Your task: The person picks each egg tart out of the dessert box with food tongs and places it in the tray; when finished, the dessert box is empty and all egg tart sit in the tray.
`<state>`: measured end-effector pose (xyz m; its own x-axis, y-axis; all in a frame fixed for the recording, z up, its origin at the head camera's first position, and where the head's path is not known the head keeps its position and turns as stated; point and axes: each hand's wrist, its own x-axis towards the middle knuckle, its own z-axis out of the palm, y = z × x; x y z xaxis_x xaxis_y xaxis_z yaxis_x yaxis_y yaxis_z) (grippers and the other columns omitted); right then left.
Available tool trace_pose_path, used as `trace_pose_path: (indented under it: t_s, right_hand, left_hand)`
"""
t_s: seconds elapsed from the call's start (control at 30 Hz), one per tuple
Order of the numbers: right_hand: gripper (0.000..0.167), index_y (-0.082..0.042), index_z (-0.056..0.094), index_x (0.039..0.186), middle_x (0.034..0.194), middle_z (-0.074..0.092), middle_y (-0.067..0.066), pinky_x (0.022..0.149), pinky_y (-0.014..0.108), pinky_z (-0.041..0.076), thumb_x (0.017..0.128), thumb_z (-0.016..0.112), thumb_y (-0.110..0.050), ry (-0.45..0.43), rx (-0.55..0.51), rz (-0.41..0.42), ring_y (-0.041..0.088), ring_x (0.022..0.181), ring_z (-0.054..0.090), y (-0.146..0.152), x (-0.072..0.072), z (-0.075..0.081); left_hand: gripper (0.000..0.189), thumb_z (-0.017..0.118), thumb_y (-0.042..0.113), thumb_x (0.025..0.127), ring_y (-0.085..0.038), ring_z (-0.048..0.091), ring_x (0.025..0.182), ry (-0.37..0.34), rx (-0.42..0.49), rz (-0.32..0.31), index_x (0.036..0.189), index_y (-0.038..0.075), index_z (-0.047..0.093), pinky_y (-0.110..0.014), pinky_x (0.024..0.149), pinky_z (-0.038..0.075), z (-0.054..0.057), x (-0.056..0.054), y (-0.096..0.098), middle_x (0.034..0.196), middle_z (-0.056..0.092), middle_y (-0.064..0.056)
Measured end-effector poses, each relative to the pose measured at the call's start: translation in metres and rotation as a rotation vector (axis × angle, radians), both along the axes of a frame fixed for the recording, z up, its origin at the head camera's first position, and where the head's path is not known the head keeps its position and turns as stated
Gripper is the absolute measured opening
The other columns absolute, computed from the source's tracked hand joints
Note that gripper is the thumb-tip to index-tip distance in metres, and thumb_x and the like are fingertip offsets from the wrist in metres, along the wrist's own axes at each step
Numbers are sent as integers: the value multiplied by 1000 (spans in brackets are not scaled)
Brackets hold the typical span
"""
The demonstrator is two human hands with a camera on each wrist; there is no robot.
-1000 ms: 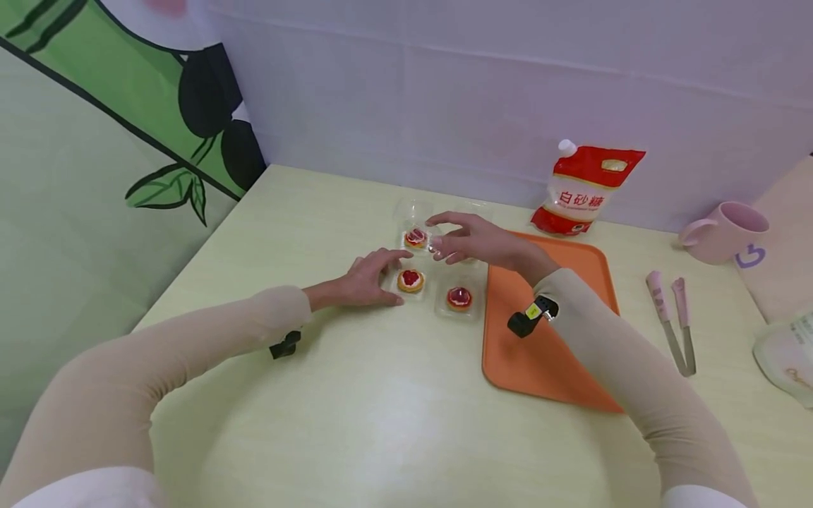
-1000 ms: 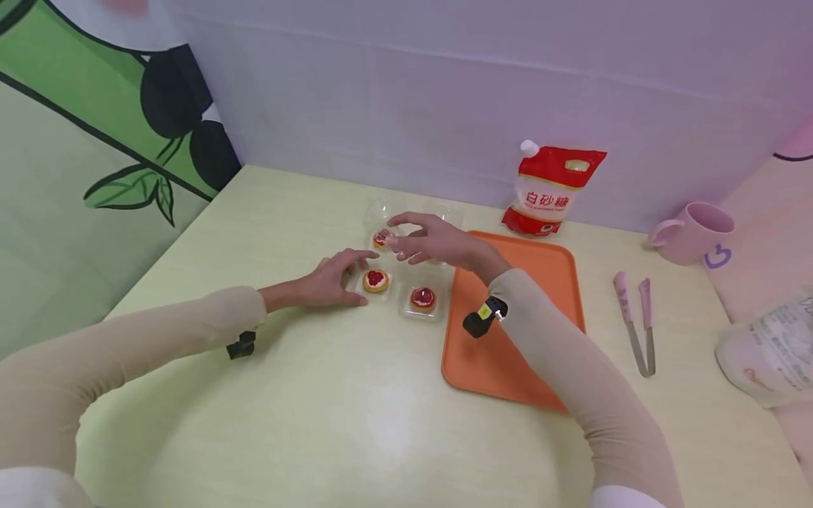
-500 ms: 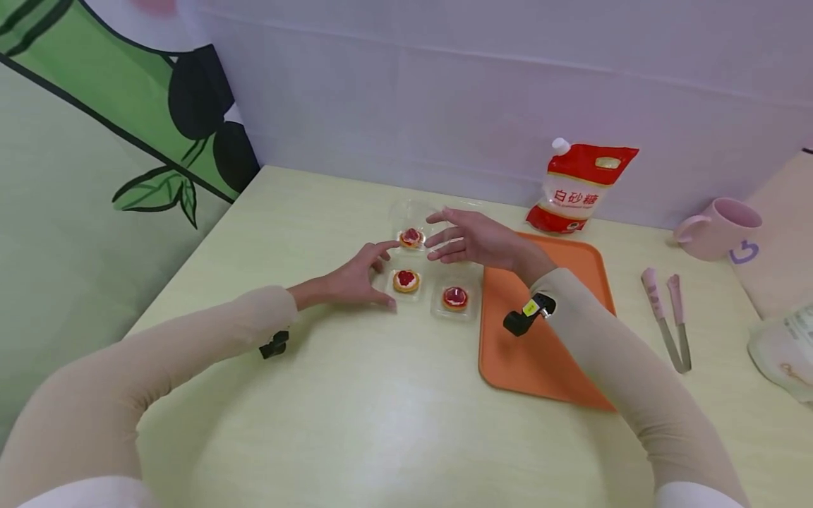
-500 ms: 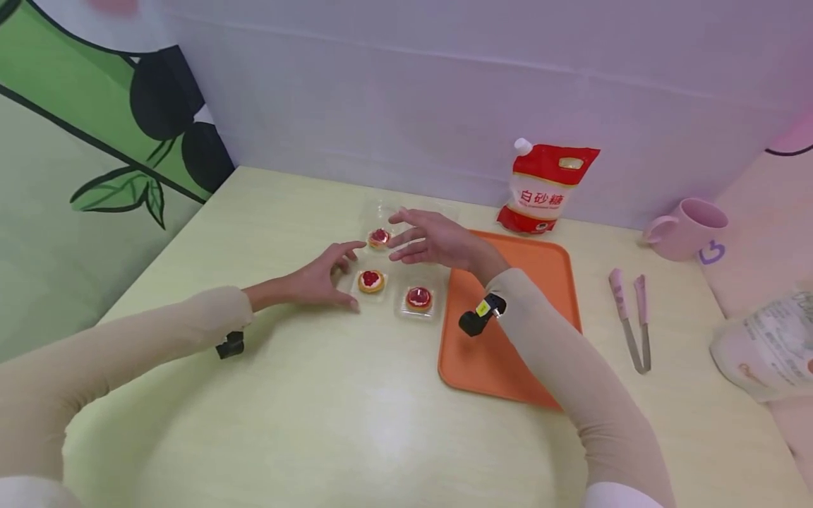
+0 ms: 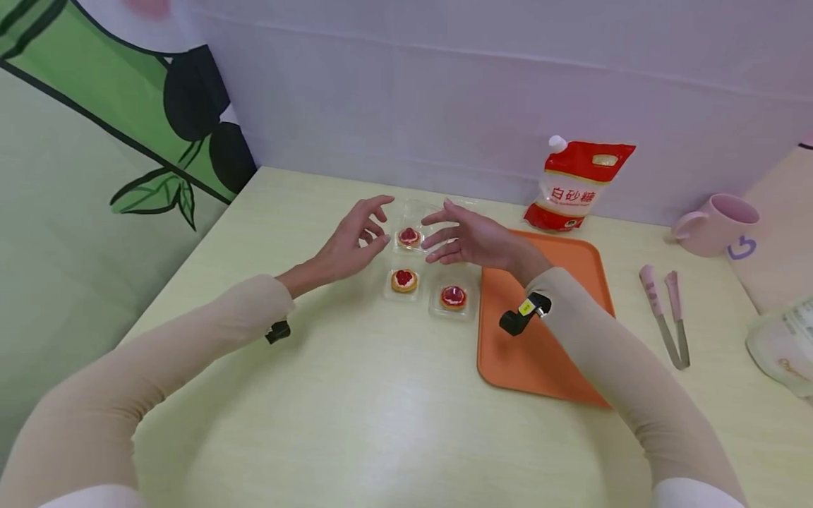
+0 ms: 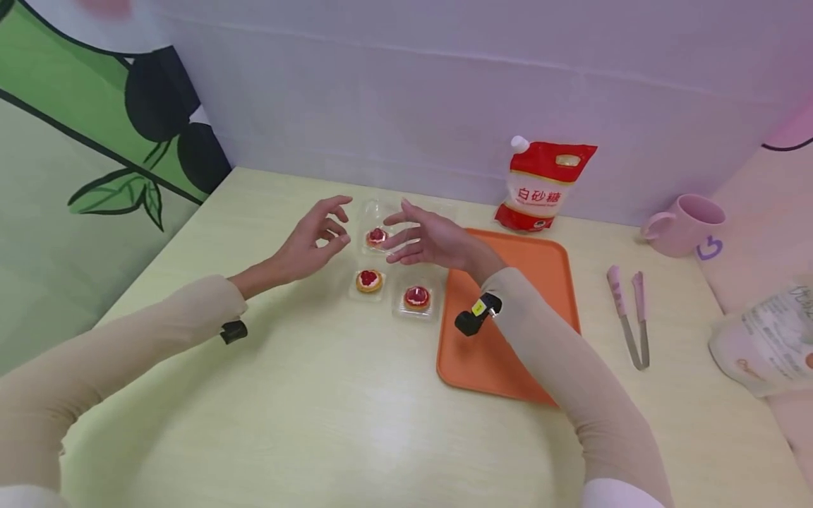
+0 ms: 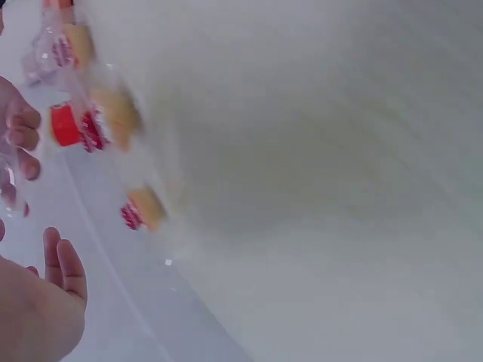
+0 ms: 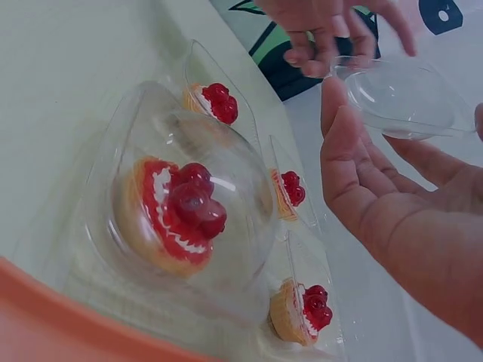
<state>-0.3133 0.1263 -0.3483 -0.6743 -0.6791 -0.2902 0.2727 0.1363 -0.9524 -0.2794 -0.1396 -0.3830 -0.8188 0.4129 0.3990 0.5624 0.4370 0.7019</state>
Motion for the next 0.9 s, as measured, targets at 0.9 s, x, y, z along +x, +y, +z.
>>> trace_pose_path:
  t_s: [0.9]
  right_hand:
    - [54, -12, 40, 149, 128, 61, 23, 82, 29, 58, 107, 34, -46, 128, 71, -133, 21, 92, 73, -33, 0, -2]
  left_hand:
    - [56, 56, -12, 89, -32, 66, 86, -1, -15, 135, 143, 2, 47, -41, 82, 59, 20, -3, 15, 108, 51, -18]
